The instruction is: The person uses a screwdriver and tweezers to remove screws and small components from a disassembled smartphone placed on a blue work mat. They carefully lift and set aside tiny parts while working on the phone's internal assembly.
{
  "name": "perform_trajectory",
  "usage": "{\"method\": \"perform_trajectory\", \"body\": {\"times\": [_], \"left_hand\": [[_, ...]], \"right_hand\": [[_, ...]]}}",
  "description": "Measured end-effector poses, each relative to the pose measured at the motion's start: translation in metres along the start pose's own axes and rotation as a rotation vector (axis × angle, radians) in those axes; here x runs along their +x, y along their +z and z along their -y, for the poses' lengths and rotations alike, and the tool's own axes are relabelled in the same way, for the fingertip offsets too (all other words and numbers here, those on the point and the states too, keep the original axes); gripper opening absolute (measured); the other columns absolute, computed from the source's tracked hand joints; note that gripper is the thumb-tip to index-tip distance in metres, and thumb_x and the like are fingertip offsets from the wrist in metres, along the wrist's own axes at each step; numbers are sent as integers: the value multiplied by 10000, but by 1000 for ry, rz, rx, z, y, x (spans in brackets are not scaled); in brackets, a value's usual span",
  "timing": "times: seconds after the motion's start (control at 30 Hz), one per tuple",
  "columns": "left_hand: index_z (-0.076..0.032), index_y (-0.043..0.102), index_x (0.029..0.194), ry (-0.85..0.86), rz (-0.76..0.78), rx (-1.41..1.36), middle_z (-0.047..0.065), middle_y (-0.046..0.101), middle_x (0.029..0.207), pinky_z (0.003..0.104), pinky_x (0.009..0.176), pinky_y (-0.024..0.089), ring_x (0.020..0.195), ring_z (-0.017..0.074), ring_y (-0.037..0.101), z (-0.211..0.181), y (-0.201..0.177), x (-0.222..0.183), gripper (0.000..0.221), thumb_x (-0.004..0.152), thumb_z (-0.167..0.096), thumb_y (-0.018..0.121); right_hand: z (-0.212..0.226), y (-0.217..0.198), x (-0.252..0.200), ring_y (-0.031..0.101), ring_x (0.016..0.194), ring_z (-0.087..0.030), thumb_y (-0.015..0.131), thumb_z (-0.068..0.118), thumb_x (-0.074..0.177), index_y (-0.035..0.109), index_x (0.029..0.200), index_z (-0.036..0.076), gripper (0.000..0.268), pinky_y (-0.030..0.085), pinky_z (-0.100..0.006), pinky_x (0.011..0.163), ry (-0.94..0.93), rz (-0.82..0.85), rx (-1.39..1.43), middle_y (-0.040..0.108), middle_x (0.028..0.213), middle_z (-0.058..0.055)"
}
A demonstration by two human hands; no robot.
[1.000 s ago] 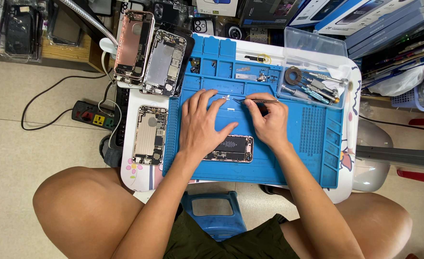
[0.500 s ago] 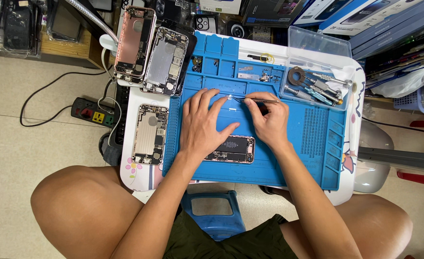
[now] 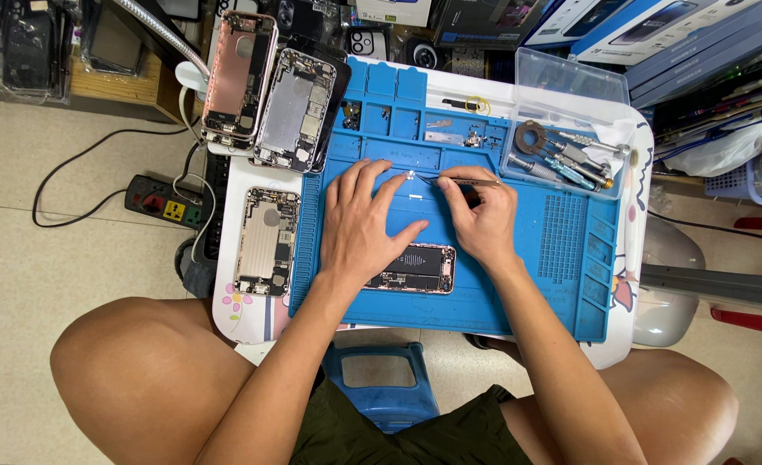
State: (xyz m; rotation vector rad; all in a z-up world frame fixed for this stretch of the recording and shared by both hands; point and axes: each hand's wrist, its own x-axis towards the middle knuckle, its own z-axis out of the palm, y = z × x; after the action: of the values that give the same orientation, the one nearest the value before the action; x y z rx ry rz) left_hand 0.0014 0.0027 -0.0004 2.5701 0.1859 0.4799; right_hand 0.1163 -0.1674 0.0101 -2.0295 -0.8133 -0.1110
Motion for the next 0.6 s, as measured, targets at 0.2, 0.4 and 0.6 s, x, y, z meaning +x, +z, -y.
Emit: {"method": "perform_trajectory", "body": {"times": [0.2, 0.4, 0.6], "left_hand": [[-114, 709, 1303, 5, -2, 4, 111, 568, 1375, 539, 1146, 357, 1400, 325, 463, 0, 1, 0, 647, 841, -552, 825], [-116, 708, 1306, 7, -9, 8, 110, 567, 1382, 537, 1150, 356, 1403, 324, 461, 1, 2, -1, 645, 847, -555, 819], [-119, 704, 1305, 14, -9, 4, 105, 560, 1375, 534, 1152, 348, 1402, 323, 454, 1, 2, -2, 650, 837, -551, 830]], "right_hand": [[2, 0, 0, 708, 748, -334, 755, 101, 1021, 799, 994, 81, 55, 552, -367, 598, 13, 3, 4, 796, 880, -101], [2, 1, 0, 707, 754, -330, 765, 112, 1016, 801, 998, 97, 43, 551, -366, 602, 26, 4, -3, 796, 880, -98], [-2, 1, -2, 732, 768, -328, 765, 93, 1010, 803, 969, 98, 57, 561, -379, 631, 20, -9, 24, 804, 914, -89]]}}
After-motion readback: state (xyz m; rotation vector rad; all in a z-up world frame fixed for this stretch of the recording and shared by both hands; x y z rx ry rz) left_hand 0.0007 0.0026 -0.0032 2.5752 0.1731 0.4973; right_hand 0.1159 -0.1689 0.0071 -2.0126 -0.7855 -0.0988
